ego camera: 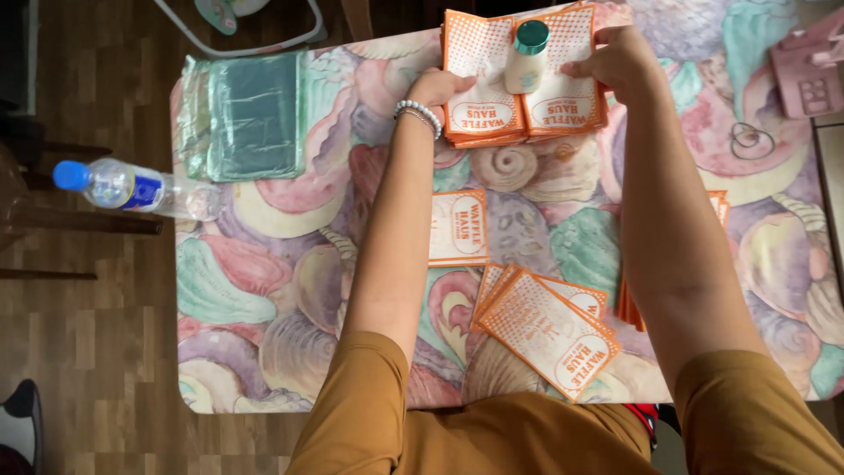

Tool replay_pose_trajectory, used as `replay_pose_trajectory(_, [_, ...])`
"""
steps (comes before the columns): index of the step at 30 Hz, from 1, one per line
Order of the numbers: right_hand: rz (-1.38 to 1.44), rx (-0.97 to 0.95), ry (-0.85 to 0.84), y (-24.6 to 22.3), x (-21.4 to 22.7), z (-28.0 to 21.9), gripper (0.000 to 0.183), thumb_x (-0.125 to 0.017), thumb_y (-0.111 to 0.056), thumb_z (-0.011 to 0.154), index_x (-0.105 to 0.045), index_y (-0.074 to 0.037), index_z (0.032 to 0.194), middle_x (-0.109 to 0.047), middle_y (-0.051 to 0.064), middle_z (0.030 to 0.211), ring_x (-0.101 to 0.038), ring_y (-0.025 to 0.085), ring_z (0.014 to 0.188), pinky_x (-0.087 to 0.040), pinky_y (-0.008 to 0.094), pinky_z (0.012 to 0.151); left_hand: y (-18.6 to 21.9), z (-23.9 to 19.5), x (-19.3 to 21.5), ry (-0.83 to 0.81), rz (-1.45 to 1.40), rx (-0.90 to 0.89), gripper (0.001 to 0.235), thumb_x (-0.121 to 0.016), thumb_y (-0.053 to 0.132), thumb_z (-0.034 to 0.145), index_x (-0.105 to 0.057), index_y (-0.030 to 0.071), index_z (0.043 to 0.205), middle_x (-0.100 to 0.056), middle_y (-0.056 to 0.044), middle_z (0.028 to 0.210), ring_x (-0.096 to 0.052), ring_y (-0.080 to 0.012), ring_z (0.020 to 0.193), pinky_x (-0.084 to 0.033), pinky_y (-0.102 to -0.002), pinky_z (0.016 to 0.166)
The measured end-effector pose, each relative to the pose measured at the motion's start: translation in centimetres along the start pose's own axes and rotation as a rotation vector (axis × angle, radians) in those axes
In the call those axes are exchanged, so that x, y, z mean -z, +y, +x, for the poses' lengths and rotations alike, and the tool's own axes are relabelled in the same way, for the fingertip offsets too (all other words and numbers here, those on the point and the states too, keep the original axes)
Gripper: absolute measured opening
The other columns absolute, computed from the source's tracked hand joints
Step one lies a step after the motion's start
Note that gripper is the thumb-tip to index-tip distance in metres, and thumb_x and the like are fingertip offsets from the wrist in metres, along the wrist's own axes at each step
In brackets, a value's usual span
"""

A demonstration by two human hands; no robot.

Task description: The person is folding stacks of paper bags and organizing them into piles on a table.

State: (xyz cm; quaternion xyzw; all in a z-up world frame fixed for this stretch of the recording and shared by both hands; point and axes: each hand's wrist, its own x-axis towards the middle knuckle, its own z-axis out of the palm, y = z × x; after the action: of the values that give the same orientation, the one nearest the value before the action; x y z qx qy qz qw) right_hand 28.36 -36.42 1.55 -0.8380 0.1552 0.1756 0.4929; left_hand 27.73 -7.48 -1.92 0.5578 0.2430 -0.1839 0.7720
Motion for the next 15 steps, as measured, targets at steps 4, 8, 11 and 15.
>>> replay_pose_trajectory(4, [-0.067,-0.055,0.012,1.4,4.9,-1.3,0.042,-0.090,-0.028,0.078,-0.065,-0.025,0.112,-0.066,-0.009,0.090,-0.061,0.009,0.076,-0.046,0.032,0.061,-1.7,1.4,-5.4,-0.022,-0.027,0.011,0.032,-0.070,-0.014,0.081,-0.065,-0.015,0.113,-0.074,-0.031,0.107,-0.074,-0.0440,0.090,-0.064,-0.063,0.077])
replay_pose_trajectory(8, [-0.107,-0.070,0.030,3.4,9.1,-0.6,0.039,-0.088,-0.028,0.083,-0.067,-0.023,0.116,-0.067,-0.003,0.092,-0.060,0.015,0.074,-0.047,0.038,0.060,-2.3,1.0,-10.7,0.007,0.039,0.051,0.029,-0.072,-0.013,0.081,-0.066,-0.015,0.110,-0.074,-0.030,0.105,-0.074,-0.0454,0.089,-0.063,-0.066,0.074])
replay_pose_trajectory(11, [-0.173,-0.091,0.074,5.1,11.4,0.5,0.032,-0.089,-0.029,0.083,-0.066,-0.024,0.105,-0.060,-0.004,0.081,-0.048,0.013,0.065,-0.034,0.037,0.049,-2.6,0.4,-14.2,0.046,0.045,0.074,0.041,-0.071,-0.011,0.081,-0.053,-0.010,0.118,-0.069,-0.030,0.106,-0.072,-0.0481,0.090,-0.062,-0.070,0.071])
replay_pose_trajectory(15, [-0.092,0.008,0.086,7.4,13.3,2.3,0.023,-0.081,-0.017,0.092,-0.066,-0.017,0.109,-0.071,0.001,0.105,-0.071,0.019,0.089,-0.061,0.041,0.072,-3.0,0.0,-17.3,0.042,-0.003,0.077,0.046,-0.068,-0.014,0.082,-0.047,-0.007,0.122,-0.065,-0.032,0.109,-0.071,-0.0484,0.090,-0.061,-0.071,0.070])
